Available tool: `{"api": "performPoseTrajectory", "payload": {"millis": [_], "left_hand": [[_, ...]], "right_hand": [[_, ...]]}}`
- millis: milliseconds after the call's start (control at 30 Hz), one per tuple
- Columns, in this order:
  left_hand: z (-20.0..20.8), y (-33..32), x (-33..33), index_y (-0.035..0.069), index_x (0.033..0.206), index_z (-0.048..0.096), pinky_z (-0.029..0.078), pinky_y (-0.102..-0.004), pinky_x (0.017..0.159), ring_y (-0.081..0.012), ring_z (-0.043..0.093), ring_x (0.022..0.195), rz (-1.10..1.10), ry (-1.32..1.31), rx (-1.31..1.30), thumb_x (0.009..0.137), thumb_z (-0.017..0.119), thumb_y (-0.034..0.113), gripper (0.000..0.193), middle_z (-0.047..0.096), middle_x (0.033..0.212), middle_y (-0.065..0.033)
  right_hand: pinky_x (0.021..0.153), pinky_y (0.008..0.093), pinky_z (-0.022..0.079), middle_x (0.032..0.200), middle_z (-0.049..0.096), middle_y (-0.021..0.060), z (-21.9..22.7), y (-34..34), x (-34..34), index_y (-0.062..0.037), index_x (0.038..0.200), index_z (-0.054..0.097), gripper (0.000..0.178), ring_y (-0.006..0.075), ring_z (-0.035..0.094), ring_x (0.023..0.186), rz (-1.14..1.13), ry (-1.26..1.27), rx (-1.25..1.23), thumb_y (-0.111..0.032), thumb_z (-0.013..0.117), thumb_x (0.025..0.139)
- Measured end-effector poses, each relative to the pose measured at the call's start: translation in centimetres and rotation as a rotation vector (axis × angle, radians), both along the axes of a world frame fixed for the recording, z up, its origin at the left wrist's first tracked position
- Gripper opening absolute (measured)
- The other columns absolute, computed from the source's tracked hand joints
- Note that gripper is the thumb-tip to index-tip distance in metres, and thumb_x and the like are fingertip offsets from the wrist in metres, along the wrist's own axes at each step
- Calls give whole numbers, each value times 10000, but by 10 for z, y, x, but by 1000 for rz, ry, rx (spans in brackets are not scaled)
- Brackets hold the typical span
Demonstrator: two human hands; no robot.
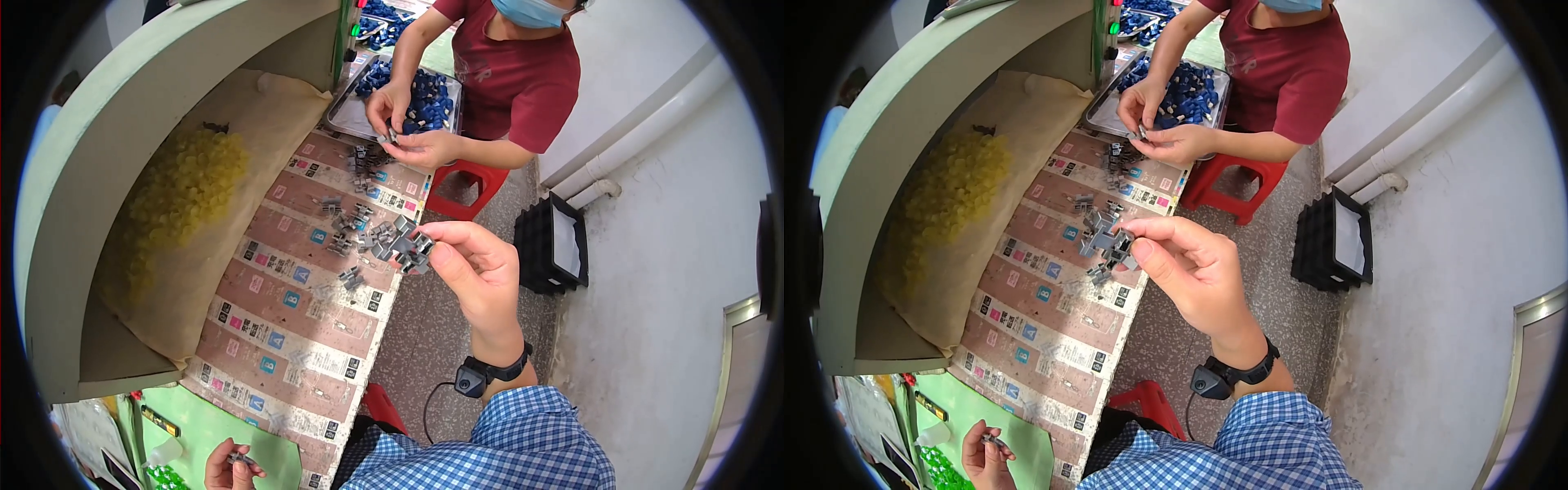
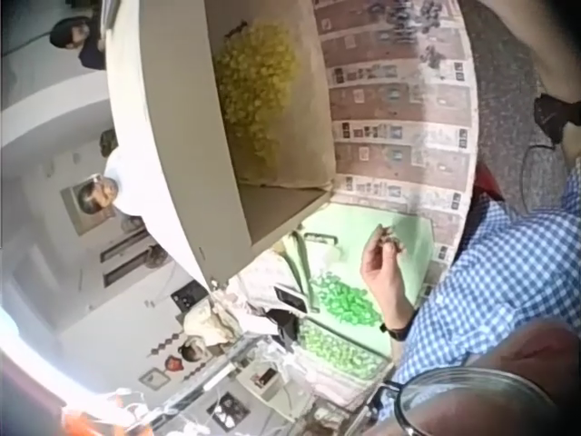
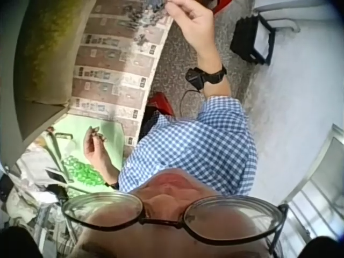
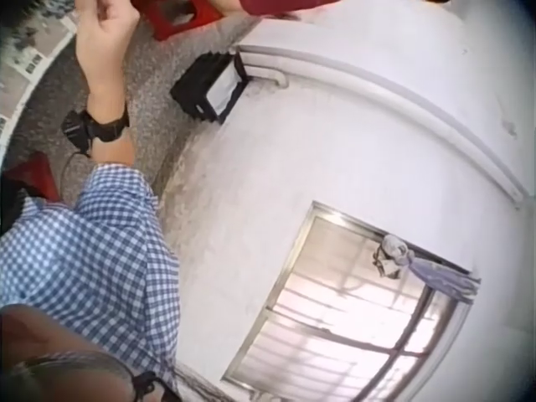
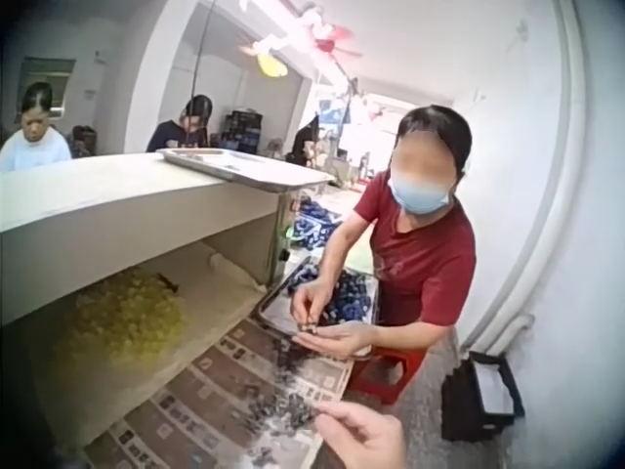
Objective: Manually assembling and gluing small green, yellow, and white plastic decorative or functional components at a workstation.
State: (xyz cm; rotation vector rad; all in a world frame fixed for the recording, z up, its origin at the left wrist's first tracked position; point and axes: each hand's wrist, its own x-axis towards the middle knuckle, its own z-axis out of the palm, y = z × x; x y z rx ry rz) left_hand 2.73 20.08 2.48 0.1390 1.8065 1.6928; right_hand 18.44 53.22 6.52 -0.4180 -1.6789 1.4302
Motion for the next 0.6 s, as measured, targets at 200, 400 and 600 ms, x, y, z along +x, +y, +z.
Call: {"api": "performPoseTrajectory", "payload": {"millis": [200,400,600], "left_hand": [[0,-1,0,-42,1178,539,468,-250,703,-132,551,782,-42,-3,59,891,535,24,295,600,1034,-114],[-3,-1,-2,-45,1180,536,468,-252,708,-130,549,784,-44,-4,90,887,544,25,301,600,1032,-117],[-1,-1,-1,-52,1180,531,468,-248,702,-123,543,780,-39,-3,101,886,546,28,305,599,1035,-118]], "right_hand": [[781,254,502,1039,614,106,0,-2,1,49,1084,574,213,132,597,894,154,113,-110,-52,534,901],[794,263,493,1029,620,121,-1,1,3,62,1094,565,225,147,597,911,126,64,-24,-53,519,907],[820,258,475,1009,640,125,7,-5,-1,52,1068,587,205,163,611,915,184,90,-38,-48,524,901]]}}
